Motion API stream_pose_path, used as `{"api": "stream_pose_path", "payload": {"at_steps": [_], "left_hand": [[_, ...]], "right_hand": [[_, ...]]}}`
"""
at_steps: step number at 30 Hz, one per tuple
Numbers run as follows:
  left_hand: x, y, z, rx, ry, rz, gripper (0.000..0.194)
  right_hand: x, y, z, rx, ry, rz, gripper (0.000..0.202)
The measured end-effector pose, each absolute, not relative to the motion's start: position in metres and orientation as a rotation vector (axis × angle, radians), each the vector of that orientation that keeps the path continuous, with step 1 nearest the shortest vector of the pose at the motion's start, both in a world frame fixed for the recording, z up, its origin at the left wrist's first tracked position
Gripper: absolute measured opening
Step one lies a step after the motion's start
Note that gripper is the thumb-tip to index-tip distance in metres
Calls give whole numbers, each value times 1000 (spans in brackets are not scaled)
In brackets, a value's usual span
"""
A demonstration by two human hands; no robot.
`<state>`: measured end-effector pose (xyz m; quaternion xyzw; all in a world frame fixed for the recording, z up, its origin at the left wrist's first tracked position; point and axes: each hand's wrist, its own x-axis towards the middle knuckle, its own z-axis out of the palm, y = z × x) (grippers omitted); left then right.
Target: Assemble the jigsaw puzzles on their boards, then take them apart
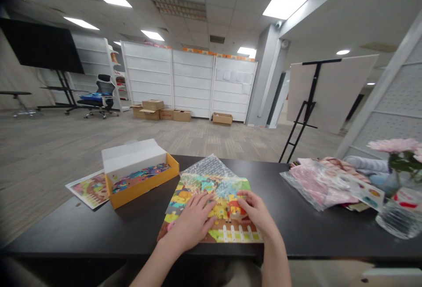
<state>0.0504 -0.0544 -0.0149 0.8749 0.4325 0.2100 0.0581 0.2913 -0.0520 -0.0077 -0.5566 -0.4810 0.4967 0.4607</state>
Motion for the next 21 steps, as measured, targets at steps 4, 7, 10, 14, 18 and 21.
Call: {"api": "stream_pose_path", "payload": {"at_steps": [4,7,10,14,18,21], "left_hand": [[50,-55,-14,2644,1306,640,40],[50,-55,-13,2632,1317,660,46],[50,-55,-11,2623,1337,705,55],[49,-54,-9,2611,1335,796,59],[47,-55,-10,2596,1325,867,64],[48,-56,-11,2611,1312,901,67]], "right_hand": [[291,-52,-6,-1369,-1155,1176,57],[289,-51,-5,-1318,-1157,1131,56],[284,-50,-3,-1289,-1211,1093,54],[272,-47,1,-1248,-1269,1032,48],[253,-36,3,-1258,-1276,1035,48],[234,-25,4,-1301,-1310,980,47]]}}
